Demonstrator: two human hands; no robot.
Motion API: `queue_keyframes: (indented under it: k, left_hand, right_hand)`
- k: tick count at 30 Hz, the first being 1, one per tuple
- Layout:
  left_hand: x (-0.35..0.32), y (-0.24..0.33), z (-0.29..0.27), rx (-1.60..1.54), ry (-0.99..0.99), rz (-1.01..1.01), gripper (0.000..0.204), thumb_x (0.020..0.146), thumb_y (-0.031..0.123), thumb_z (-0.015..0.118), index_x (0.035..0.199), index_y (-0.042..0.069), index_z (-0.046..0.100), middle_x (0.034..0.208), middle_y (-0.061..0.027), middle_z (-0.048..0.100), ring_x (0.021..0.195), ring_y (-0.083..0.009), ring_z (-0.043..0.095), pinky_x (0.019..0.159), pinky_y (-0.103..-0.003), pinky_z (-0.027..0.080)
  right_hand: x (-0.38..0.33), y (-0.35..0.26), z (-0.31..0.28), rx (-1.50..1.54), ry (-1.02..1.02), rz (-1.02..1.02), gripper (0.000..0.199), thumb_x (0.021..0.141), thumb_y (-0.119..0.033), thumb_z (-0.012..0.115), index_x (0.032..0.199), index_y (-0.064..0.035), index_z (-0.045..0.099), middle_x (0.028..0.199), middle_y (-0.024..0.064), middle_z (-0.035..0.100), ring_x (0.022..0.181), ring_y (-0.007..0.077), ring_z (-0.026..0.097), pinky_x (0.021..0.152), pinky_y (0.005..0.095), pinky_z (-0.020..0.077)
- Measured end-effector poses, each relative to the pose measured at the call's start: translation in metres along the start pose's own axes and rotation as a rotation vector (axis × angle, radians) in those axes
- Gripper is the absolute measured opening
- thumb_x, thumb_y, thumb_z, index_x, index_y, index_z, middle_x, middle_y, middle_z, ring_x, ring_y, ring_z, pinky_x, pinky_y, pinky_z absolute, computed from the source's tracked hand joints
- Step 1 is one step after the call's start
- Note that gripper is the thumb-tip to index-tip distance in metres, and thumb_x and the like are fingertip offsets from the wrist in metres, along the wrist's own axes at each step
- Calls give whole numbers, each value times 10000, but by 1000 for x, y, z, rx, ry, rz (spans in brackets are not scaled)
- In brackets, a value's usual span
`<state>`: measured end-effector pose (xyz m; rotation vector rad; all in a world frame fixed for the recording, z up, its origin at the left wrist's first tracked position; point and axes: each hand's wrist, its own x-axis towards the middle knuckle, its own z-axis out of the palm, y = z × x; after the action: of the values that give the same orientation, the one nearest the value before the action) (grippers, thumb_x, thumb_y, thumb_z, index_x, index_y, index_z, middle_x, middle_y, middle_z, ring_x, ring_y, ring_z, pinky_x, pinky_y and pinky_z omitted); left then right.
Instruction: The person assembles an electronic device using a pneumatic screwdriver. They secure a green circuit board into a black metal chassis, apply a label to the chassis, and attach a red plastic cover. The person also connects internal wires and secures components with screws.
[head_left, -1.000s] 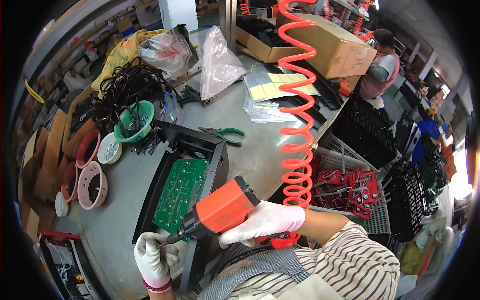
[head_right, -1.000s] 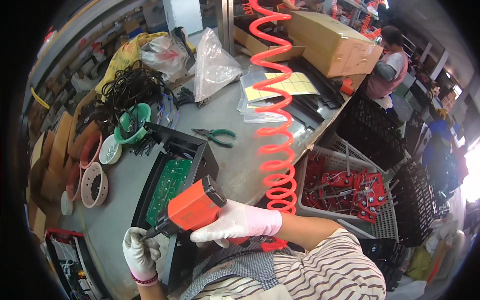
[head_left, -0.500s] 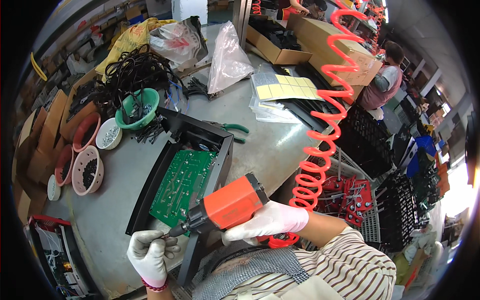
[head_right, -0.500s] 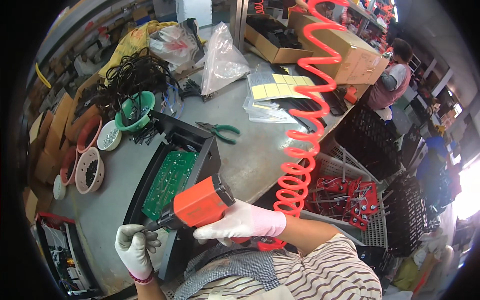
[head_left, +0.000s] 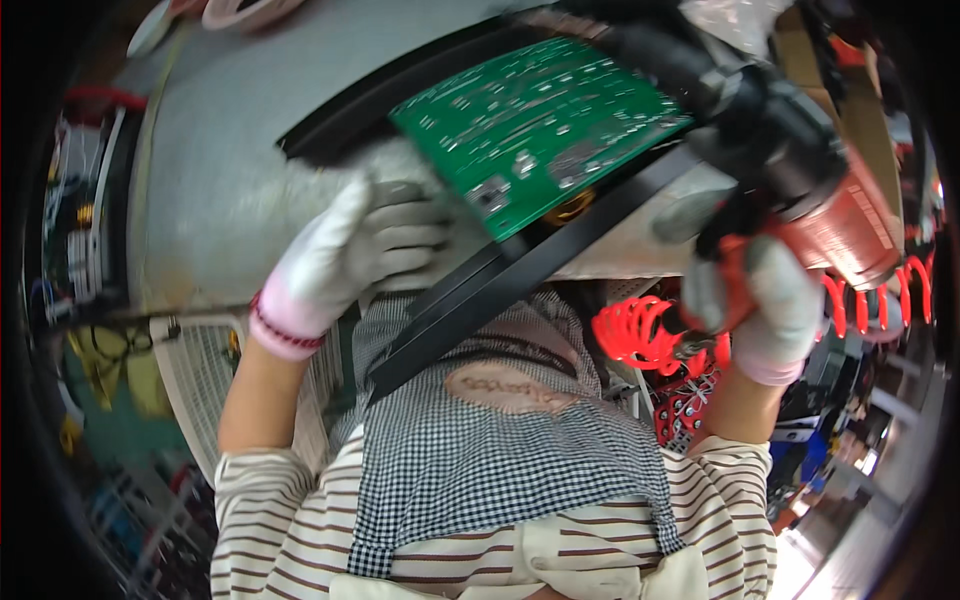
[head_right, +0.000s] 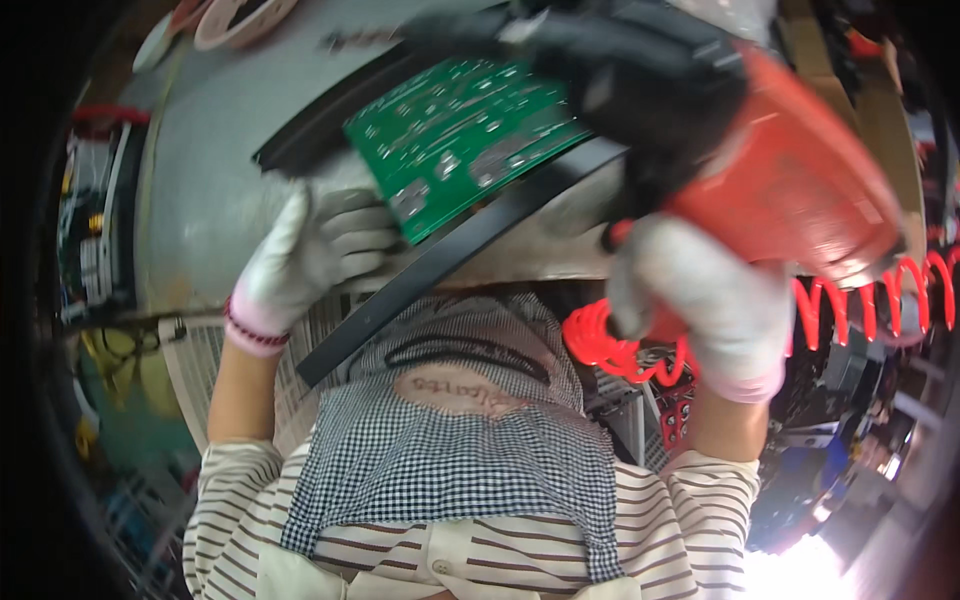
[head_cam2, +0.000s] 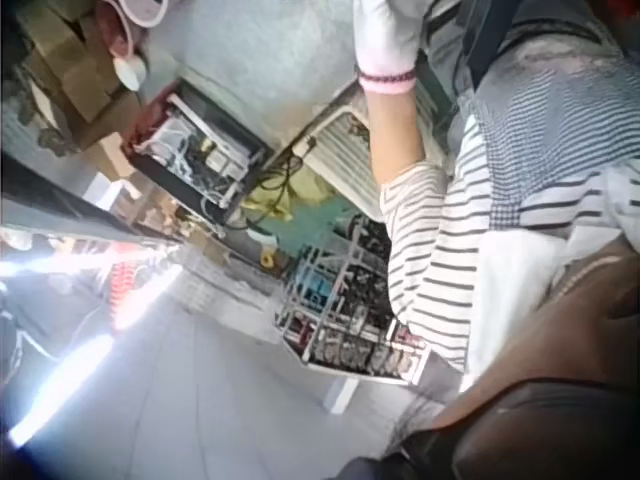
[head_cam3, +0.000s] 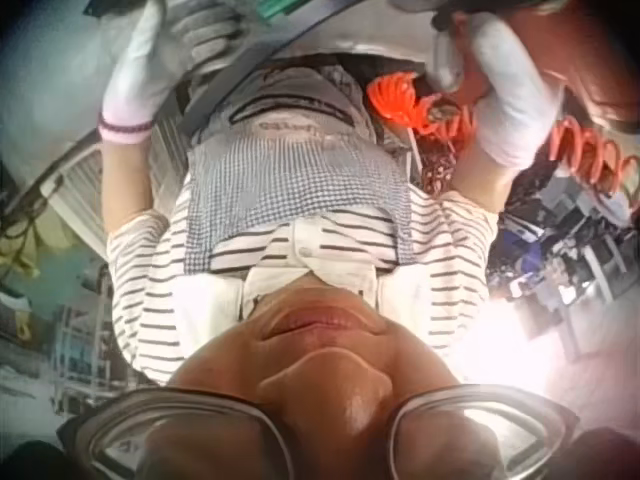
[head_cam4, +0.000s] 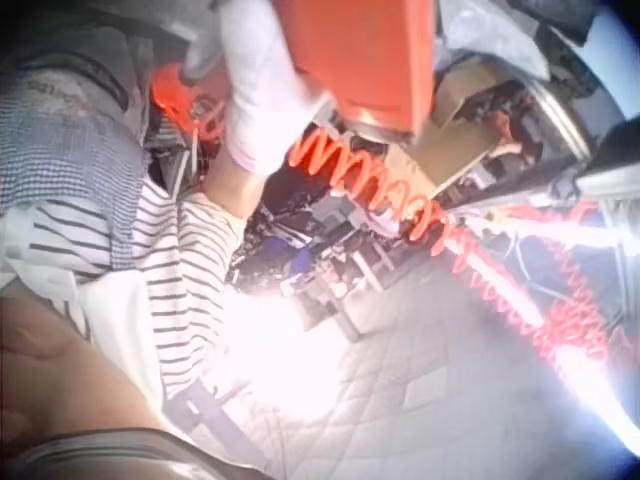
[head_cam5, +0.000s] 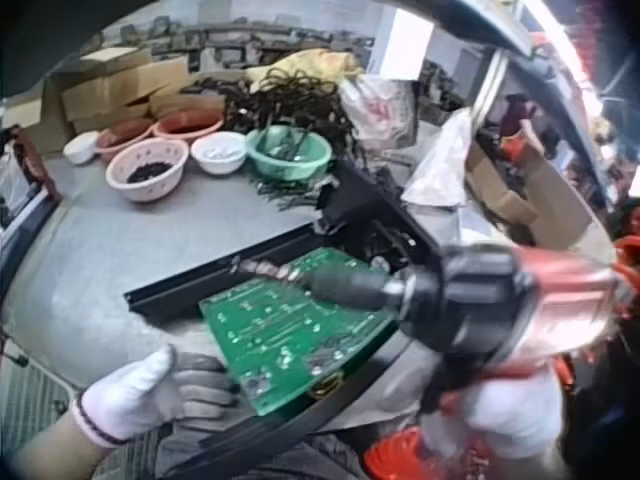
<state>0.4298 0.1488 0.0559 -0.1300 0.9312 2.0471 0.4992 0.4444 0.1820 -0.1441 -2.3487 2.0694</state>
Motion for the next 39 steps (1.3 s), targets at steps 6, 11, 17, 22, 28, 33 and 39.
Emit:
queue_keyframes:
  k: [6,11,17,22,28,33,39]
  left_hand:
    - [50,-24,33,-339,-117,241,532,985,388,522,1393,67,406,1355,-125,508,1243,-267,498,1069,-480,393]
    - [63,-23,51,-266,-56,311,412,975,230,565,1343,73,469,1298,-68,558,1170,-197,556,1015,-440,454]
    - [53,-16,58,-41,23,485,356,932,224,629,1232,50,550,1181,-53,621,1083,-151,582,952,-335,455]
    - [53,-9,44,201,-5,516,350,973,163,521,1271,-21,521,1221,-107,609,1137,-179,577,1007,-310,429]
    - [58,-12,29,717,81,930,362,971,178,526,1273,-23,522,1216,-99,614,1120,-168,583,1003,-304,419]
    - [57,-7,39,206,38,580,381,963,201,553,1270,-22,526,1204,-81,621,1106,-147,580,994,-297,415]
    - [61,-8,37,232,76,598,388,937,215,601,1254,-2,544,1184,-57,630,1091,-127,576,977,-291,412]
  right_hand:
    - [21,2,4,-97,12,29,587,904,-318,564,1288,109,444,1047,272,647,441,85,470,430,221,375]
    - [18,5,-2,-126,66,84,612,901,-315,567,1320,106,421,1077,287,631,437,93,488,425,225,395]
    - [22,17,-12,44,-120,14,616,944,-343,523,1332,116,390,1143,316,584,401,96,451,407,233,381]
    - [24,23,-24,85,-202,37,639,943,-353,529,1335,127,373,1126,311,579,392,114,447,398,233,372]
    - [12,-10,-47,-165,-222,125,635,864,-430,658,1082,146,502,856,189,613,399,106,486,379,221,373]
    - [-2,-34,-86,-939,-369,110,370,799,-224,687,1033,50,602,841,86,641,563,113,531,517,249,405]
    - [-5,-54,-84,-1163,-316,227,357,785,-203,678,1030,46,606,835,85,643,562,115,538,508,250,408]
